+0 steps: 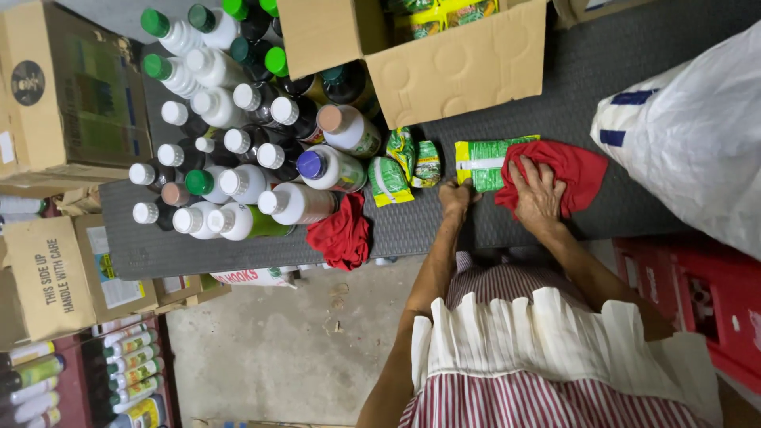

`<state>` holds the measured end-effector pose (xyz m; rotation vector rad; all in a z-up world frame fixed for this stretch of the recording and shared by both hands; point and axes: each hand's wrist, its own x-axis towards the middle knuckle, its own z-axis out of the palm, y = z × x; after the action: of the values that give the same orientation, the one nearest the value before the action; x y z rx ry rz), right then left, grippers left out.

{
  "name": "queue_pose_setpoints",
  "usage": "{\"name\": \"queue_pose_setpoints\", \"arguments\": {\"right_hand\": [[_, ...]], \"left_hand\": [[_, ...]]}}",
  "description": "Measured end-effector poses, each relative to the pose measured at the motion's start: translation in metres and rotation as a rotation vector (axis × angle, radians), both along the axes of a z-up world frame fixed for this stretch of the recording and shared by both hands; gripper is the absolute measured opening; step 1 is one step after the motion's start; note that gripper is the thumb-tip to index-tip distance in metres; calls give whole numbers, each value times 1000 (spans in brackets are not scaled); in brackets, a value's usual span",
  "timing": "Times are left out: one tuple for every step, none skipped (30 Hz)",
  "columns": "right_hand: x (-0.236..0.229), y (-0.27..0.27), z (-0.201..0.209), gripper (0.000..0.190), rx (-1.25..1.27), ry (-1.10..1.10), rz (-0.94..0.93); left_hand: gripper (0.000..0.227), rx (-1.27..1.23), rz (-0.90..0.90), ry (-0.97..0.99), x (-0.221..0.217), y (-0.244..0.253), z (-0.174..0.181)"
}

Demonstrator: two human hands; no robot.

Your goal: Wiping down agricultural product packets with a cloth and organizing them into a cardboard box.

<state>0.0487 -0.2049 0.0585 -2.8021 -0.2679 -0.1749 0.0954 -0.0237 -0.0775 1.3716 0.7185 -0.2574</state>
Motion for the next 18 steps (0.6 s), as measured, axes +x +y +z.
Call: {"name": "queue_pose_setpoints", "arguments": {"right_hand": [[3,1,0,72,0,-4,3],[4,2,1,72,-6,0,-21],[6,4,1,73,-12,5,-45],[8,5,3,73,-12,5,-43],[9,6,6,73,1,25,-58],[13,6,9,72,14,43,-69],[14,4,4,72,13,41,-65],[14,4,-2,76,-8,37,-78],[15,3,-7,79,-29,33,-91],[17,-4,-14,79,-29,33,-85],[20,-12,-20,77,-56,28,-126],[21,-18,-27,75,-81,24,-167],[25,-29,-24,75,-78,24,-162],[30,-41,-21,69,-72,22,-172],[35,-52,-17,62,-65,19,-182],[35,-58,-27,62,-65,17,-180],[36,-64,-36,62,-25,43,-165],[40,-70,-44,62,14,65,-148]], "left_hand": [[23,0,3,-4,1,0,1],[22,-32,22,0,0,-1,1],[22,-64,41,3,-1,-1,2],[22,-64,43,3,-2,-2,8],[22,-35,38,-11,-4,-3,15],[23,-7,36,-27,-3,-5,22],[23,-8,40,-29,-5,-6,25],[24,26,27,-35,-8,-6,29],[25,60,14,-42,-10,-5,32],[25,60,20,-41,-14,-6,27],[25,-6,34,-52,-17,-6,22],[25,-69,48,-64,-22,-5,18],[25,-66,53,-63,-26,-1,20],[25,-86,53,-40,-29,2,22],[25,-107,53,-17,-31,6,25],[25,-106,54,-20,-32,9,22],[25,-174,51,2,-32,13,20],[25,-243,49,19,-29,16,18]]}}
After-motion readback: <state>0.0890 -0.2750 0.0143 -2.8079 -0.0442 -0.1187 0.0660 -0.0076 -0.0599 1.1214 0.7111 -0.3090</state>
